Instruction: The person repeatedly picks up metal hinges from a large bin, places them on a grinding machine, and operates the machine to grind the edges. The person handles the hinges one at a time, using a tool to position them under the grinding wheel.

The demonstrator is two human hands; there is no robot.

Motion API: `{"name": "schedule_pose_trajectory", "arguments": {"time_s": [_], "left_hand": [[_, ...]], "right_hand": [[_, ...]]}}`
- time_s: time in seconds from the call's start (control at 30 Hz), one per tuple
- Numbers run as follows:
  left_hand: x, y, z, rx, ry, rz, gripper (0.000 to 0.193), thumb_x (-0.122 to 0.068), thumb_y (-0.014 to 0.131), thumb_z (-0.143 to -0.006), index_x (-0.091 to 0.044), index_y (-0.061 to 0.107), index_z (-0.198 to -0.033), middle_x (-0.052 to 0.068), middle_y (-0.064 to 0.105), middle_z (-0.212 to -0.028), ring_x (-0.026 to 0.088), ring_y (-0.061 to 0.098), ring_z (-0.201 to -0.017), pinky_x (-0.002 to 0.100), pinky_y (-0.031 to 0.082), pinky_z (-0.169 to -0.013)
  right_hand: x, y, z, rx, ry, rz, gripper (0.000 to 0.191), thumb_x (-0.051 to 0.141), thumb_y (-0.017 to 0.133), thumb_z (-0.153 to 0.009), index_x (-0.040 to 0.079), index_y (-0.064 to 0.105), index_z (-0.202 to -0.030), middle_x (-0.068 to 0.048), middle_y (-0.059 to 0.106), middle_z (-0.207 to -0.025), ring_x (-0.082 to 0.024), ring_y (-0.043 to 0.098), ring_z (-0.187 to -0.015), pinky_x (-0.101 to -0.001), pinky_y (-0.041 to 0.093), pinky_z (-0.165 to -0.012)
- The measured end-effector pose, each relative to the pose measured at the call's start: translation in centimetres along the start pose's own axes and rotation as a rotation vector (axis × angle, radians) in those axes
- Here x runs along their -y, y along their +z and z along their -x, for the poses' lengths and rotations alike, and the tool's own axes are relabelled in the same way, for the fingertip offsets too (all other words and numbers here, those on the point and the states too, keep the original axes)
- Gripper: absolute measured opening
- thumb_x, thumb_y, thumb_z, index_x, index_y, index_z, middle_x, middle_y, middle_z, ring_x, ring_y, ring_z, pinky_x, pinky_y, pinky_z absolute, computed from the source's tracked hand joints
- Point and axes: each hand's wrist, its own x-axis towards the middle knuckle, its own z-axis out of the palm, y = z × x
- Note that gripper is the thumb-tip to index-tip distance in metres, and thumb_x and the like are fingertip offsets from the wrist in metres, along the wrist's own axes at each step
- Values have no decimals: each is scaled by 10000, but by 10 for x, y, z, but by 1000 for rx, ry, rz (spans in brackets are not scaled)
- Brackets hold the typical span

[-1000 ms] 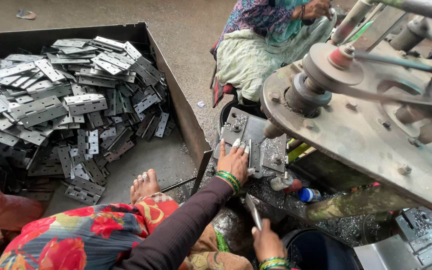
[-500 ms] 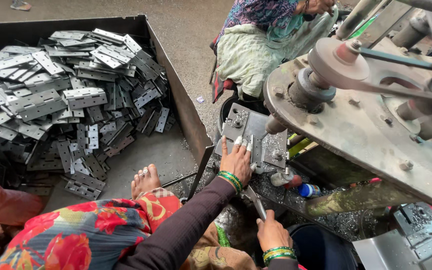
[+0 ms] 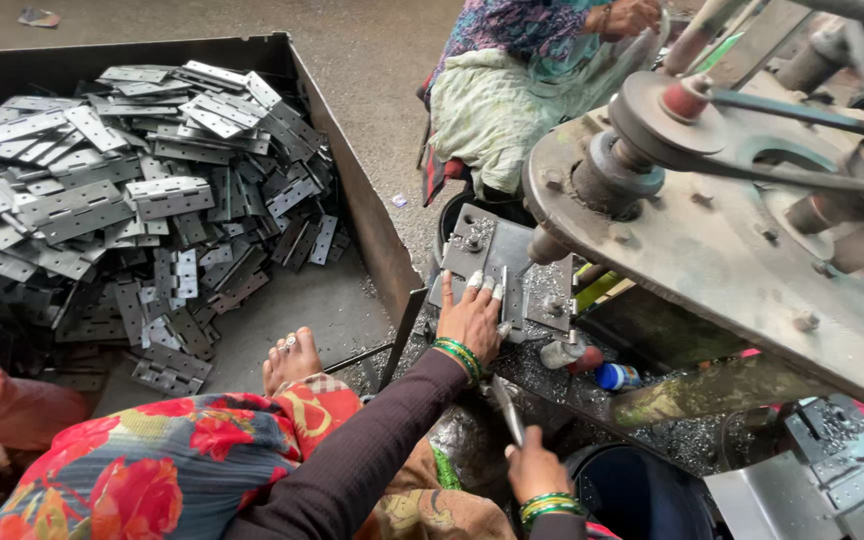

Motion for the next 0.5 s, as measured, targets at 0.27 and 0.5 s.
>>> {"name": "schedule_pose_trajectory", "arguments": {"time_s": [0.27,0.5], "left_hand": [[2,10,-6,2,5,-56,603,-312,602,-871,-77,500,-1417,82,534,-1418,294,361,-1430,749,8,-1158],[13,16,-5,-73,29,83,486,-315,579,-941,-88,573,-1371,78,565,-1410,294,442,-1398,694,59,-1218]], "right_hand": [[-9,41,-22,72,53,-61,495,428,550,-992,140,344,-1338,-248,709,-1134,-483,684,-1061,-592,500,-931],[-27,95,-49,63,-24,-163,573,382,553,-975,113,290,-1407,-329,719,-1067,-521,680,-1038,-607,525,-890]]}}
